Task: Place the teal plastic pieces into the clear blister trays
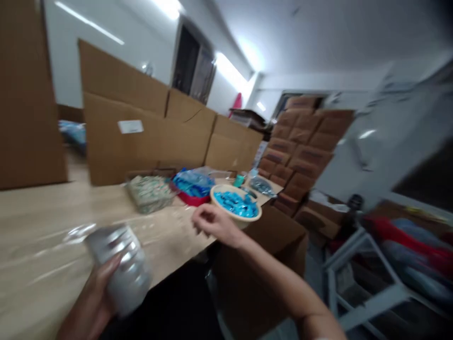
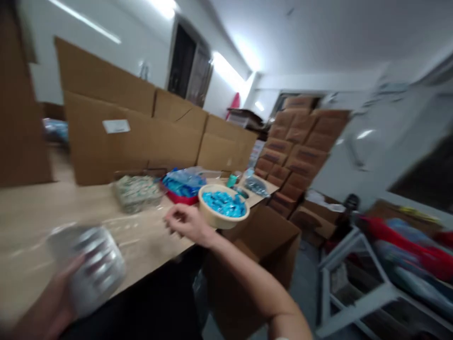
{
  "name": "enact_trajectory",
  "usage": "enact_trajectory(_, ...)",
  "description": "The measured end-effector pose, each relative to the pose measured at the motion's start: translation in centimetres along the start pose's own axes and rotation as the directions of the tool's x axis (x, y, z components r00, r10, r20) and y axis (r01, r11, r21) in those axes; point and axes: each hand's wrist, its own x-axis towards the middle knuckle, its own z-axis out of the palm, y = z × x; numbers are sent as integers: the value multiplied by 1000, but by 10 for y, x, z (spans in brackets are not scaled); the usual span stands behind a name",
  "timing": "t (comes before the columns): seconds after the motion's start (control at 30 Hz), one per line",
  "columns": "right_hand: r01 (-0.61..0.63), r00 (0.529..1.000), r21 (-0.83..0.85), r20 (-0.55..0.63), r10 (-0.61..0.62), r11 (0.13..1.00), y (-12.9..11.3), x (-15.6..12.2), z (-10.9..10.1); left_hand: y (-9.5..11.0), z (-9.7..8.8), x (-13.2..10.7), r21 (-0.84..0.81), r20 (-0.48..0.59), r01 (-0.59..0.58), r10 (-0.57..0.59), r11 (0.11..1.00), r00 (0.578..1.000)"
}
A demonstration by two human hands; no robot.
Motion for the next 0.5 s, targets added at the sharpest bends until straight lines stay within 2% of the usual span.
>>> enact_trajectory(0.03, 81, 997, -150, 24, -78, 985, 5, -2, -10, 3, -11, -7, -15, -76, -36, 35, 999, 996)
enact_trajectory(0.07, 198, 979, -306, 102, -175, 931, 13, -2, -18, 7, -18, -12, -29, -132, -76, 72, 997, 989)
enact_trajectory(0.13, 404, 910, -531, 316, -269, 745, 35, -3, -21, 15, -23, -20, -51, -179, -141, 130, 989, 975)
enact_trajectory(0.23, 590, 799, -676, 567, -198, 442, 75, -1, -6, 20, -20, -27, -52, -168, -182, 171, 982, 971)
enact_trajectory(0.3, 644, 758, -696, 636, -143, 318, 102, 7, 8, 18, -18, -30, -46, -150, -179, 171, 983, 974)
enact_trajectory(0.4, 672, 736, -699, 665, -123, 245, 133, 30, 24, 10, -16, -32, -58, -103, -121, 114, 991, 988)
enact_trajectory(0.5, 672, 735, -682, 662, -148, 289, 149, 52, 33, -1, -13, -31, -84, -48, -62, 58, 995, 997)
